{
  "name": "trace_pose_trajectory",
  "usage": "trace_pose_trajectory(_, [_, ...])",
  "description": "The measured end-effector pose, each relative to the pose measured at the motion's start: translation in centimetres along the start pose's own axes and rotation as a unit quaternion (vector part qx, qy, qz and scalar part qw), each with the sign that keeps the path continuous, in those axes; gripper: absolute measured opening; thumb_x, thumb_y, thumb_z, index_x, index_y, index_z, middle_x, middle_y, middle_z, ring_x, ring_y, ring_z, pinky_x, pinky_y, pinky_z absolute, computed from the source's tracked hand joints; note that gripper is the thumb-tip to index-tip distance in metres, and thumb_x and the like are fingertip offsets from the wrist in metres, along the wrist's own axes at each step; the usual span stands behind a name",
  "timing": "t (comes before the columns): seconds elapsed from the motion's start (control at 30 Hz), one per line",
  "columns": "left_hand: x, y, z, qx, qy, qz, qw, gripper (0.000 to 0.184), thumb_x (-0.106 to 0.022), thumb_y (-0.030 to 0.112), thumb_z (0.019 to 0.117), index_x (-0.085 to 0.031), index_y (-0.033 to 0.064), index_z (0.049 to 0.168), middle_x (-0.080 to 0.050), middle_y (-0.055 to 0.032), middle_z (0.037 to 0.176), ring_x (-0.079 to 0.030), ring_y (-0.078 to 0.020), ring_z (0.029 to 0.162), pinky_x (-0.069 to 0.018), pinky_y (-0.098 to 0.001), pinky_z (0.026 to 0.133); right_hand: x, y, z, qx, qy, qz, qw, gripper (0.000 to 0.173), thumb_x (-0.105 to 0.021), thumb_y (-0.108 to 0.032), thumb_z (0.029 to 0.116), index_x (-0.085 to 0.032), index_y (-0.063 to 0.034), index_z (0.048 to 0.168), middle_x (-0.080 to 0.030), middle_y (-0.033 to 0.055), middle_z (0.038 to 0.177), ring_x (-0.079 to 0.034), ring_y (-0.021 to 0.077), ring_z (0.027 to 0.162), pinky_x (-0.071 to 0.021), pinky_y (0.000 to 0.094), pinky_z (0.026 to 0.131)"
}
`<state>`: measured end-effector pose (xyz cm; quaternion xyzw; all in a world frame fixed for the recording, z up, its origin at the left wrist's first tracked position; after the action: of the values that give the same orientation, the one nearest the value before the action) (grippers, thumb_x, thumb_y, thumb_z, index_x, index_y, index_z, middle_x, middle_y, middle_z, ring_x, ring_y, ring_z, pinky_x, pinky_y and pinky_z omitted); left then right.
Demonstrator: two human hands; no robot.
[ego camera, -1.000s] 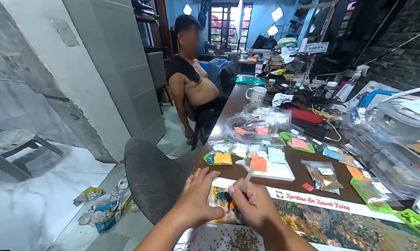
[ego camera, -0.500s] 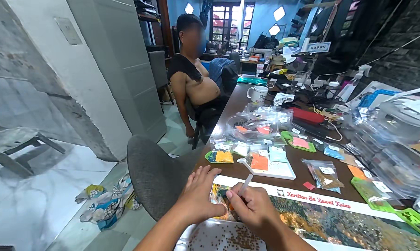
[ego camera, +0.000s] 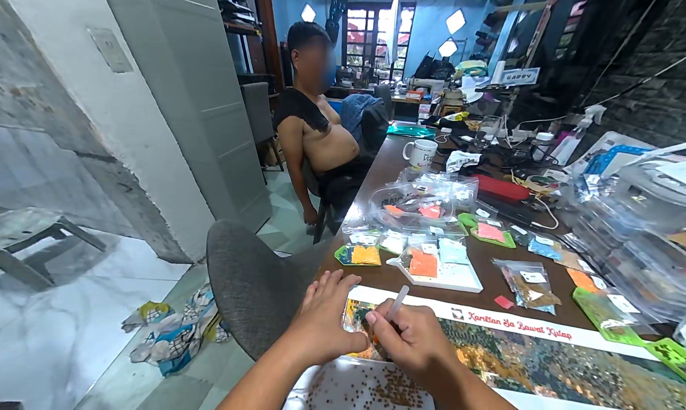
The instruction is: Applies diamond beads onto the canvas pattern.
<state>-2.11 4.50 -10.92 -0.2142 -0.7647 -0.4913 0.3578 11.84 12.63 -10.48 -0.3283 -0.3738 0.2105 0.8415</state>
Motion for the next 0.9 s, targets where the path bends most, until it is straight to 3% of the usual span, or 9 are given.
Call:
trace_pose_trajectory(0.27, [0.0,-0.3,0.2,-0.009,0.007,-0.008,1.0,0.095,-0.08,0.043,0.0773,-0.036,0.0199,0.158,-0.022,-0.0119,0.168,-0.009,-0.0332,0.157,-0.0042,-0.0578,0.124,0.0,-0.1,0.2,-0.002,-0.009,-0.019,1.0,0.033,-0.052,-0.026,0.1026,-0.066,-0.0056,0.08,-0.053,-0.0009,0.058,-0.047,0.003,0.051,-0.0379,0.02,0.048])
trace_pose_trajectory(0.57, [0.0,-0.2,0.1,-0.007,0.005,-0.009,1.0,0.096,-0.081,0.041,0.0769,-0.035,0.0196,0.158,-0.021,-0.0106,0.168,-0.008,-0.0322,0.157,-0.0041,-0.0577,0.124,0.1,0.2,0.6,-0.102,-0.059,0.009,0.993,0.035,-0.052,-0.032,0.1032,-0.065,-0.0066,0.082,-0.053,-0.0022,0.061,-0.048,0.0021,0.053,-0.0392,0.0205,0.051])
trace_pose_trajectory(0.73, [0.1,-0.1,0.1,-0.004,0.002,-0.015,1.0,0.096,-0.082,0.04,0.0771,-0.035,0.019,0.158,-0.02,-0.0124,0.168,-0.007,-0.0338,0.157,-0.0047,-0.0578,0.124,0.9,0.2,0.6,-0.106,-0.032,0.034,0.993,0.034,-0.053,-0.031,0.1032,-0.066,-0.0063,0.084,-0.055,-0.0041,0.062,-0.051,-0.0014,0.054,-0.0423,0.0167,0.052])
trace_pose_trajectory(0.9, [0.1,-0.1,0.0,-0.002,0.003,-0.015,1.0,0.097,-0.082,0.039,0.0768,-0.034,0.0193,0.159,-0.02,-0.0122,0.168,-0.007,-0.033,0.157,-0.0035,-0.0572,0.124,0.6,0.6,0.4,-0.101,-0.044,0.032,0.993,0.034,-0.053,-0.031,0.1031,-0.066,-0.0064,0.085,-0.052,-0.0035,0.061,-0.047,0.0,0.053,-0.0389,0.0183,0.05])
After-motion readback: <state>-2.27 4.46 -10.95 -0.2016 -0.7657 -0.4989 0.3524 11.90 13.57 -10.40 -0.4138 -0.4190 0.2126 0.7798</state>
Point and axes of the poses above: each hand's wrist, its own z-axis towards the middle knuckle, its own x-axis out of the back of the hand, y = z × x, the point moved 5 cm from there along z, towards the middle knuckle
